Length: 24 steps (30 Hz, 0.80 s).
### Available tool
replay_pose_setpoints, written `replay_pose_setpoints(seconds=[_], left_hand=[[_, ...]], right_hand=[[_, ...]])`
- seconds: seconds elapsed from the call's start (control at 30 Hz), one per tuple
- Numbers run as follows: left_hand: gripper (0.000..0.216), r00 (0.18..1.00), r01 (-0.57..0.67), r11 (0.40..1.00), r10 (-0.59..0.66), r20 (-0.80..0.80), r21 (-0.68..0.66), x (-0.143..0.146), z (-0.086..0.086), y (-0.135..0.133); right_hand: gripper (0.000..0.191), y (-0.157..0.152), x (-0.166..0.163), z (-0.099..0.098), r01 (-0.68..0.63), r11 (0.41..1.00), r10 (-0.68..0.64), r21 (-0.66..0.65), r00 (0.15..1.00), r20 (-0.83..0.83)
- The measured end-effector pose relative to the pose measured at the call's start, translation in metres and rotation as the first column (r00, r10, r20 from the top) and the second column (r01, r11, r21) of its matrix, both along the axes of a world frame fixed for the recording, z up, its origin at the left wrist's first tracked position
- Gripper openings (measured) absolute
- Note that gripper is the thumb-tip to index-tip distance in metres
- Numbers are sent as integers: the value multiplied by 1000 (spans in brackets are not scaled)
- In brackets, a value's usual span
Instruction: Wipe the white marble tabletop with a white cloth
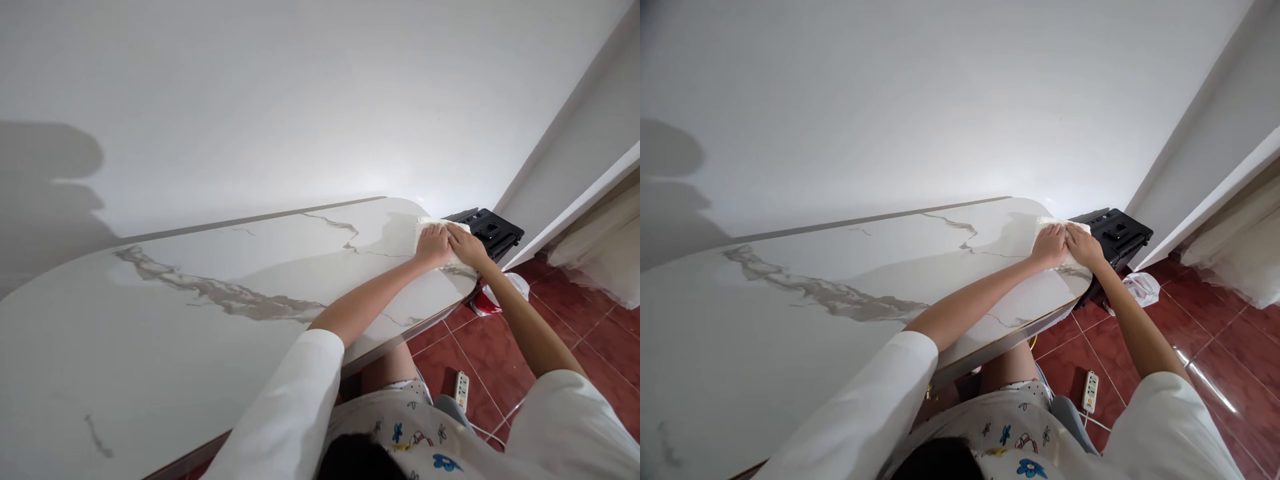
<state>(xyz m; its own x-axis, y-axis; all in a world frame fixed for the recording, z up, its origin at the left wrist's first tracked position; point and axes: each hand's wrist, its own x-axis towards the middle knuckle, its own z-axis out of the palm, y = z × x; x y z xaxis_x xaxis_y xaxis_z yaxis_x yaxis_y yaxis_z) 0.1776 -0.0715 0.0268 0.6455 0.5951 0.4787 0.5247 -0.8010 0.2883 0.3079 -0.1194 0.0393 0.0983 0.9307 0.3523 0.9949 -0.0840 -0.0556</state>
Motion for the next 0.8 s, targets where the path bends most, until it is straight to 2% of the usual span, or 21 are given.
replay_pose_setpoints(seconds=[0.2, 0.47, 0.67, 0.8], left_hand=[[40, 999, 13, 999, -12, 30, -33, 11, 4, 57], [40, 999, -33, 999, 33, 7, -39, -2, 4, 139], [35, 993, -107, 994, 109, 51, -38, -31, 1, 174], [34, 984, -170, 985, 170, 53, -9, -71, -4, 183]], right_hand=[[48, 58, 7, 5, 16, 999, -19, -48, 998, -67], [44, 144, -9, 7, -20, 999, 20, -36, 1000, 7], [44, 192, -39, 5, -106, 994, 105, -2, 986, 132], [46, 207, -79, 1, -152, 988, 151, -4, 975, 164]])
